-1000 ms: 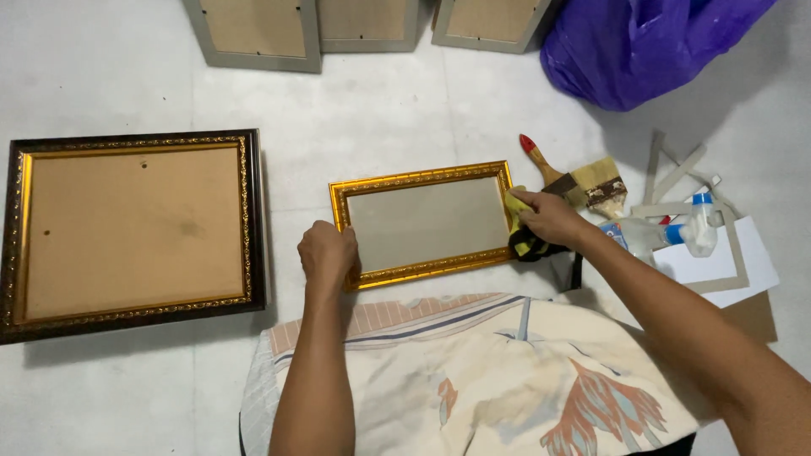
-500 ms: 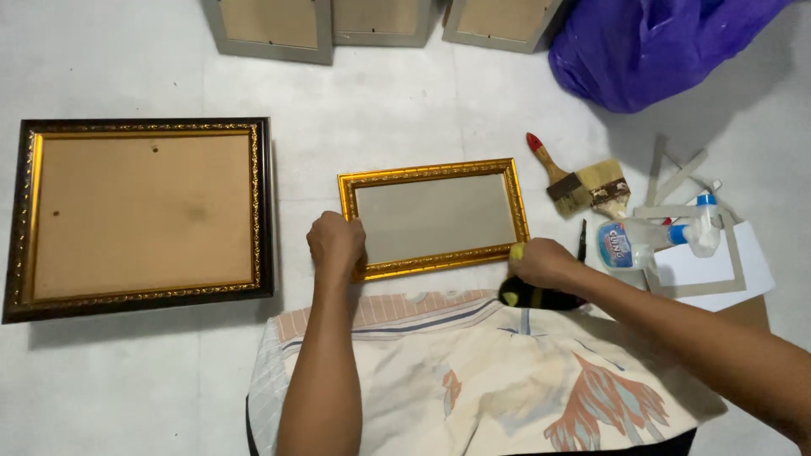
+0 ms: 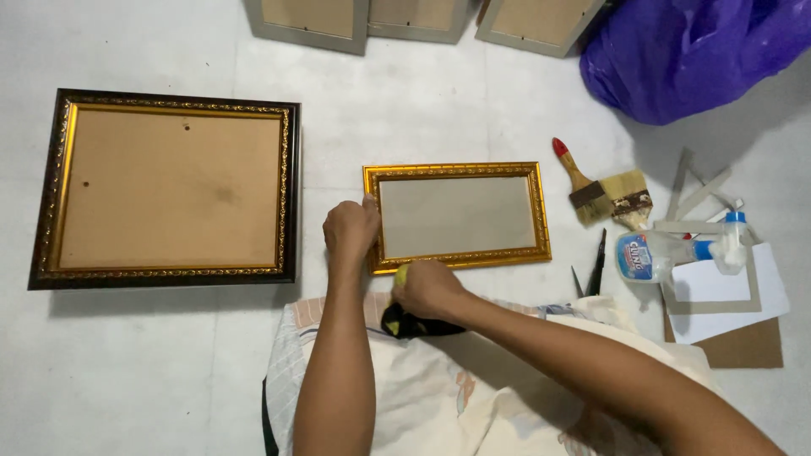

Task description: Cleaning a gold-colored picture frame using a cloth and a brush on a workshop floor.

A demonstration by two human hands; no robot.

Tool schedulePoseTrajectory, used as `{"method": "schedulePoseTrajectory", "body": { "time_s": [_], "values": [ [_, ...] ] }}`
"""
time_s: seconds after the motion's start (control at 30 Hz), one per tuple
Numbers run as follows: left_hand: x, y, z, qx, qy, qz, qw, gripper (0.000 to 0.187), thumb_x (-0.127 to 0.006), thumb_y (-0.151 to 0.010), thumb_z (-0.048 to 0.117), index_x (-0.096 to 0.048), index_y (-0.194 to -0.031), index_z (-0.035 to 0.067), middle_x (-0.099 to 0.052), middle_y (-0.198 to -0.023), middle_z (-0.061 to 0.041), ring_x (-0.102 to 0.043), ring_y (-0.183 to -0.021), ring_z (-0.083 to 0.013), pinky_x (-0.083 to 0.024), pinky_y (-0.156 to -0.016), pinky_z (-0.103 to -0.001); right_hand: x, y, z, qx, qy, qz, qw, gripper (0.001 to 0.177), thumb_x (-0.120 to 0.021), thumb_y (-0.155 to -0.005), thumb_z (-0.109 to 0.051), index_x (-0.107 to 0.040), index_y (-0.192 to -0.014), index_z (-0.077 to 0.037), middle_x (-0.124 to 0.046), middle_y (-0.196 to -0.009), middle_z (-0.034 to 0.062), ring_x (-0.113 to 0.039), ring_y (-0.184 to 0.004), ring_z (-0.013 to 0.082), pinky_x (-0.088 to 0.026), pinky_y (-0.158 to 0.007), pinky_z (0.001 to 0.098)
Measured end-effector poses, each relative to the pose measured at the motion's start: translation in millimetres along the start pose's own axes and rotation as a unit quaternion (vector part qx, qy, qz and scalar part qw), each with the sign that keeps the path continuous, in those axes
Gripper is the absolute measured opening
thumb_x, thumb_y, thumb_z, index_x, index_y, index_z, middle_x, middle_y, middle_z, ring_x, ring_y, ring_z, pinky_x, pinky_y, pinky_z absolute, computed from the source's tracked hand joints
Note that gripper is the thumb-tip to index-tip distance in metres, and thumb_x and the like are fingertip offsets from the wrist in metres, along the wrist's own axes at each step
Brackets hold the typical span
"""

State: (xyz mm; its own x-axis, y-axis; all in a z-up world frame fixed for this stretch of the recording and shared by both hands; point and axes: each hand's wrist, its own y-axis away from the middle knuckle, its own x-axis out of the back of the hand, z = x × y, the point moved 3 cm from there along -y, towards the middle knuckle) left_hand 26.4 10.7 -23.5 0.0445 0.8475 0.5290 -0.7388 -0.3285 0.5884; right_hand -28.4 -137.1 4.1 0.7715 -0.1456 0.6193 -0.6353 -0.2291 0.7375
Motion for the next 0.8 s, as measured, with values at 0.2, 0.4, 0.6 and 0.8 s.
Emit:
{"method": "schedulePoseTrajectory", "body": {
  "time_s": [0.2,0.4,0.6,0.8],
  "values": [
    [14,16,9,0.003,-0.005,-0.022,1.000,0.063,-0.038,-0.102,0.040,-0.071,-0.114,-0.012,-0.070,-0.112,-0.033,-0.063,-0.118,-0.0513,-0.053,-0.096,-0.058,12,-3,-36,0.130,-0.007,-0.012,0.991,0.051,-0.065,-0.085,-0.043,-0.075,-0.080,0.007,-0.074,-0.087,0.0319,-0.073,-0.091,0.0502,-0.059,-0.074,0.0541],
    [26,14,18,-0.011,0.019,0.074,0.997,0.054,-0.037,-0.103,0.046,-0.065,-0.122,0.004,-0.071,-0.119,-0.023,-0.062,-0.122,-0.0443,-0.048,-0.103,-0.054,54,-61,-37,0.167,0.063,0.208,0.962,0.043,-0.060,-0.087,-0.037,-0.076,-0.107,-0.002,-0.067,-0.089,0.0247,-0.071,-0.088,0.0495,-0.062,-0.064,0.0566],
    [9,-5,3,-0.060,0.008,0.093,0.994,0.045,-0.045,-0.101,0.044,-0.066,-0.113,0.007,-0.072,-0.109,-0.019,-0.066,-0.115,-0.0428,-0.051,-0.098,-0.055,31,-137,-22,0.166,0.161,0.227,0.946,0.046,-0.051,-0.099,-0.027,-0.059,-0.137,-0.003,-0.055,-0.115,0.0261,-0.056,-0.114,0.0491,-0.058,-0.080,0.0616],
    [8,-12,0,-0.069,-0.005,0.077,0.995,0.050,-0.047,-0.100,0.047,-0.065,-0.120,0.004,-0.073,-0.111,-0.018,-0.067,-0.114,-0.0416,-0.052,-0.096,-0.052,-19,-61,-16,0.241,0.267,0.271,0.893,0.038,-0.066,-0.083,-0.032,-0.069,-0.106,-0.002,-0.057,-0.092,0.0145,-0.062,-0.090,0.0334,-0.057,-0.064,0.0406]
  ]
}}
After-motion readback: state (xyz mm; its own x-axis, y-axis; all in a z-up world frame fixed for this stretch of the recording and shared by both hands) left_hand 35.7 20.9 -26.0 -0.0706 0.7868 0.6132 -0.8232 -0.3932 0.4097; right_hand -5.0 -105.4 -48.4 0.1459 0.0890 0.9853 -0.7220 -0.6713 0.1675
